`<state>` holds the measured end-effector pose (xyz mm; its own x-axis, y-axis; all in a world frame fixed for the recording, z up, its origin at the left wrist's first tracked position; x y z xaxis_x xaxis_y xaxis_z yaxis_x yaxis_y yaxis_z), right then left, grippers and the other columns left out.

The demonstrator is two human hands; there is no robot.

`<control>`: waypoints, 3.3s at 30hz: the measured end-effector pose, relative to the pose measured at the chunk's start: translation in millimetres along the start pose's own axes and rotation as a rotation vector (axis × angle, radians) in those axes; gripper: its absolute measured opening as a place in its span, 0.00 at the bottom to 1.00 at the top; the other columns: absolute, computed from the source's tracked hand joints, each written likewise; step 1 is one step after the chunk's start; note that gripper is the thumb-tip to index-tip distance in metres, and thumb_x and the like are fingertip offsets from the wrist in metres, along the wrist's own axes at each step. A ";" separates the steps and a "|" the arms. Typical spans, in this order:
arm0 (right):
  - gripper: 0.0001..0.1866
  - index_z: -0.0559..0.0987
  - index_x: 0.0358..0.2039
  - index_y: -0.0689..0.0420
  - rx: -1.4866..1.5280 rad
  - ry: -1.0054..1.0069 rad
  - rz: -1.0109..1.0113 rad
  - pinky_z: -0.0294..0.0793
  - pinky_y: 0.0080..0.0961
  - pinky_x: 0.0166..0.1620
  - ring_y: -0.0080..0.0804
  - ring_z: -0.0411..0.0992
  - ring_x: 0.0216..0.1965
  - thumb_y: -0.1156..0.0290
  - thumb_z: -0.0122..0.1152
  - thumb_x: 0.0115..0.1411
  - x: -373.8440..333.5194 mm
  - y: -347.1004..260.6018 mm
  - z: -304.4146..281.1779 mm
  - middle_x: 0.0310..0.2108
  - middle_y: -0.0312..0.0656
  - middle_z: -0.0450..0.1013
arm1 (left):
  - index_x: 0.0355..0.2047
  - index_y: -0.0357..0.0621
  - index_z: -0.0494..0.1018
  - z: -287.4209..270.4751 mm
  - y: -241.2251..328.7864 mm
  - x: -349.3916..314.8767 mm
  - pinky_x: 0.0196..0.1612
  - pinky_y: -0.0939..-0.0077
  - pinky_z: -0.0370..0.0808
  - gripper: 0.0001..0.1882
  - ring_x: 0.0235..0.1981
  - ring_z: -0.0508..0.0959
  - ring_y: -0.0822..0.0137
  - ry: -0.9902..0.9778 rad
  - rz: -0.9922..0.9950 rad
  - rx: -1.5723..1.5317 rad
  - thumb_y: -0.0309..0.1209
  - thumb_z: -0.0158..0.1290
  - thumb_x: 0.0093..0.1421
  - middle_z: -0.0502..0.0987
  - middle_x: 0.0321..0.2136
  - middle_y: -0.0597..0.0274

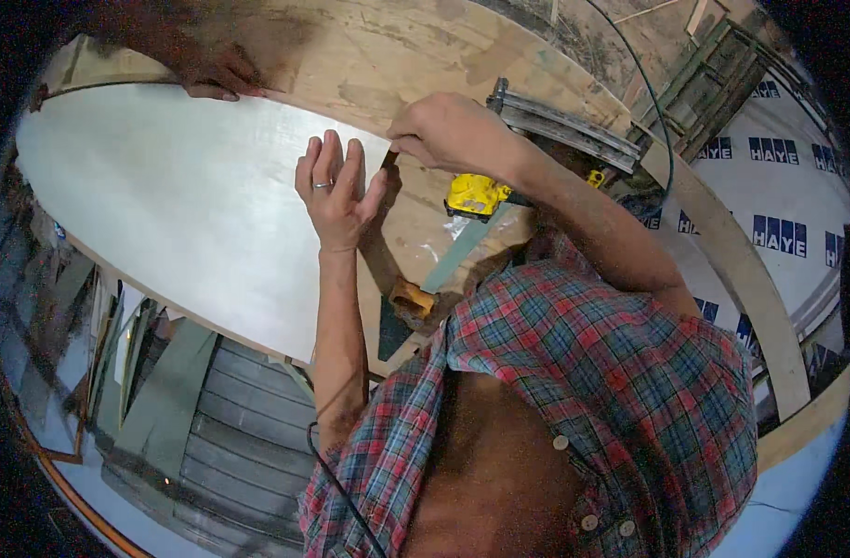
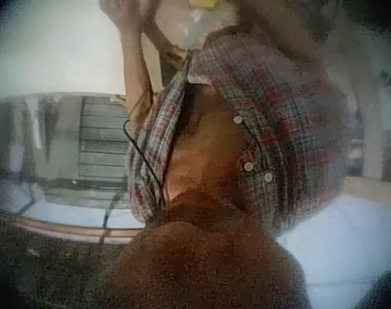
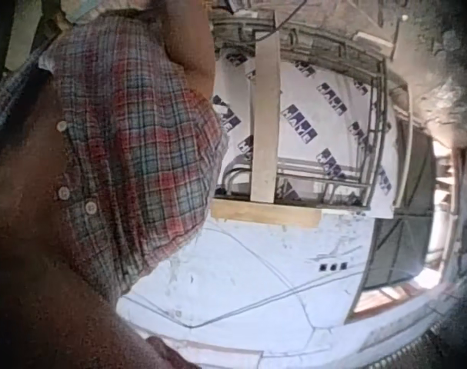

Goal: The person uses a pneumatic brad nailer to fasten a sheet of plywood to a wooden frame on a workbench while another person helps hold the board in place.

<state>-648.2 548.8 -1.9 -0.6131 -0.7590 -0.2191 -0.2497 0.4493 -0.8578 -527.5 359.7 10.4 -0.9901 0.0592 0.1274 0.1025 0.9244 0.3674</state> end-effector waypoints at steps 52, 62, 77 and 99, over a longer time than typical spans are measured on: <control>0.12 0.86 0.35 0.61 -0.261 -0.240 0.009 0.77 0.32 0.35 0.33 0.79 0.29 0.66 0.66 0.56 57.2 -16.7 -23.9 0.28 0.47 0.82 | 0.53 0.32 0.75 -151.3 -198.9 -605.8 0.50 0.48 0.74 0.37 0.48 0.77 0.42 0.227 -1.738 0.071 0.58 0.49 0.65 0.79 0.46 0.38; 0.13 0.86 0.35 0.62 -0.264 -0.201 0.047 0.76 0.29 0.32 0.31 0.78 0.27 0.66 0.65 0.56 45.6 -7.0 -37.9 0.27 0.45 0.82 | 0.33 0.28 0.78 -134.1 -208.8 -585.2 0.37 0.47 0.73 0.32 0.32 0.79 0.44 0.156 -1.585 0.131 0.54 0.51 0.64 0.80 0.29 0.43; 0.10 0.85 0.26 0.58 -0.218 -0.121 -0.087 0.76 0.38 0.33 0.40 0.78 0.26 0.65 0.66 0.48 59.0 7.2 -27.5 0.24 0.46 0.80 | 0.26 0.32 0.78 -160.3 -179.8 -605.8 0.36 0.55 0.73 0.27 0.26 0.76 0.54 0.177 -1.590 0.056 0.48 0.52 0.64 0.79 0.21 0.52; 0.11 0.86 0.32 0.61 -0.306 -0.282 -0.062 0.76 0.26 0.30 0.25 0.78 0.24 0.65 0.68 0.55 53.2 -4.8 -44.2 0.25 0.41 0.81 | 0.33 0.35 0.82 -112.8 -196.1 -617.8 0.36 0.52 0.75 0.28 0.30 0.77 0.51 0.193 -1.616 0.477 0.53 0.51 0.63 0.81 0.29 0.47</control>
<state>-712.7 527.0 11.2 -0.3711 -0.8691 -0.3270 -0.5170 0.4859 -0.7047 74.9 99.4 -36.4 -0.0175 -0.9989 0.0435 -0.9981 0.0148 -0.0602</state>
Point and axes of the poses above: each hand's wrist, its own x-axis towards the middle knuckle, its own z-axis out of the palm, y = z × x, the point moved 2 cm from there along x, towards the middle knuckle
